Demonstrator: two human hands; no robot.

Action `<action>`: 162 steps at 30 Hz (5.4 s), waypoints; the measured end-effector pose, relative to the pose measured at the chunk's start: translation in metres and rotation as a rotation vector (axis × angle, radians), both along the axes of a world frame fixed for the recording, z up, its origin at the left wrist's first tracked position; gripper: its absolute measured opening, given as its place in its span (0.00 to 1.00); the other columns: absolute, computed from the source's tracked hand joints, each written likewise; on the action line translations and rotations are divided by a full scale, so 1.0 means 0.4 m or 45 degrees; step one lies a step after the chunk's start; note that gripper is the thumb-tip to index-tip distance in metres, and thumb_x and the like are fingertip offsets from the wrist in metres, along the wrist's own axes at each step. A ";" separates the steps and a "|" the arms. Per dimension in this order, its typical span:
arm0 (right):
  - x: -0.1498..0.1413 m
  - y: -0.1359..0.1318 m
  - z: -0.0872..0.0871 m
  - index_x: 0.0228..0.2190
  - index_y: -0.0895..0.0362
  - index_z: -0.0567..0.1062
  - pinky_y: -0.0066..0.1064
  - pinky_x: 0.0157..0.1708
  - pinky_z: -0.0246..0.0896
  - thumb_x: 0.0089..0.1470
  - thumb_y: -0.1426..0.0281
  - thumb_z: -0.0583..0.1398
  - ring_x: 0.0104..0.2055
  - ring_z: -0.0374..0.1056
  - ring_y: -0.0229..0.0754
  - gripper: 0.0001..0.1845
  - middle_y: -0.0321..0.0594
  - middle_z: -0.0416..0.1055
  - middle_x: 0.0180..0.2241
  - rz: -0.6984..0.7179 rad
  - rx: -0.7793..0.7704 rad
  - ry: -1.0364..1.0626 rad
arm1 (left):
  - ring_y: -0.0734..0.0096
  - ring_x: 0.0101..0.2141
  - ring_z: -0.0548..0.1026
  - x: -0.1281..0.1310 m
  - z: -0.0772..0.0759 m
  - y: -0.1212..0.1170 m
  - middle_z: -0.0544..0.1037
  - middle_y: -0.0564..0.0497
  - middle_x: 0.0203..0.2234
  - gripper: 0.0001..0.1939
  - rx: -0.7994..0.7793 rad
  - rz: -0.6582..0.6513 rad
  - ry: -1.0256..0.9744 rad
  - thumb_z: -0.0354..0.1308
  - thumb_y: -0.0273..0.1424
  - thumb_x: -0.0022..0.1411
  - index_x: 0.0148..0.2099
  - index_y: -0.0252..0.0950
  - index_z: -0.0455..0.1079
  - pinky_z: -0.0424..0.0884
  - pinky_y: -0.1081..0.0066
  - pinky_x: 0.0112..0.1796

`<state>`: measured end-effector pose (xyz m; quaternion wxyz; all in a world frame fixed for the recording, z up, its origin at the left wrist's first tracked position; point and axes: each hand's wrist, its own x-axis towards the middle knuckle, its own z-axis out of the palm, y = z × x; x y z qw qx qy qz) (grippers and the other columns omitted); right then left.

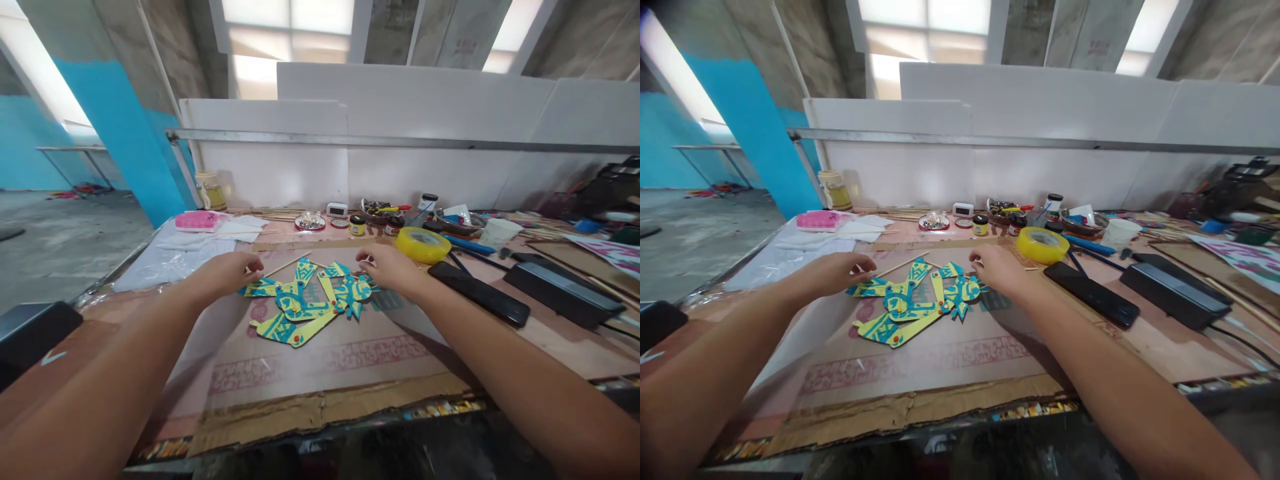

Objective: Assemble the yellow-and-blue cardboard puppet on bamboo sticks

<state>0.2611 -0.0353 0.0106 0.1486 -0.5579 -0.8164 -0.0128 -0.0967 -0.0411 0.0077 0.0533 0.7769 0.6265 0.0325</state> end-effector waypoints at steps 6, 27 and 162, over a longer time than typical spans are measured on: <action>-0.003 -0.002 -0.003 0.39 0.57 0.78 0.31 0.41 0.61 0.57 0.72 0.58 0.43 0.72 0.45 0.10 0.43 0.78 0.41 0.015 0.010 -0.004 | 0.60 0.43 0.78 -0.070 0.007 0.021 0.81 0.49 0.44 0.20 0.097 0.174 0.032 0.51 0.40 0.58 0.48 0.41 0.74 0.69 0.69 0.38; 0.000 -0.011 0.009 0.40 0.55 0.79 0.29 0.37 0.60 0.58 0.70 0.57 0.42 0.73 0.45 0.12 0.43 0.79 0.41 -0.065 -0.067 -0.026 | 0.62 0.40 0.77 0.097 -0.011 -0.041 0.81 0.48 0.40 0.16 0.135 0.003 -0.064 0.47 0.38 0.63 0.43 0.40 0.75 0.67 0.70 0.34; -0.192 -0.079 0.004 0.45 0.54 0.78 0.27 0.35 0.60 0.62 0.71 0.56 0.35 0.69 0.38 0.13 0.40 0.77 0.36 0.674 0.127 0.512 | 0.65 0.35 0.73 0.216 -0.007 -0.099 0.78 0.50 0.30 0.16 -0.151 -0.021 -1.395 0.57 0.45 0.57 0.33 0.36 0.73 0.67 0.67 0.37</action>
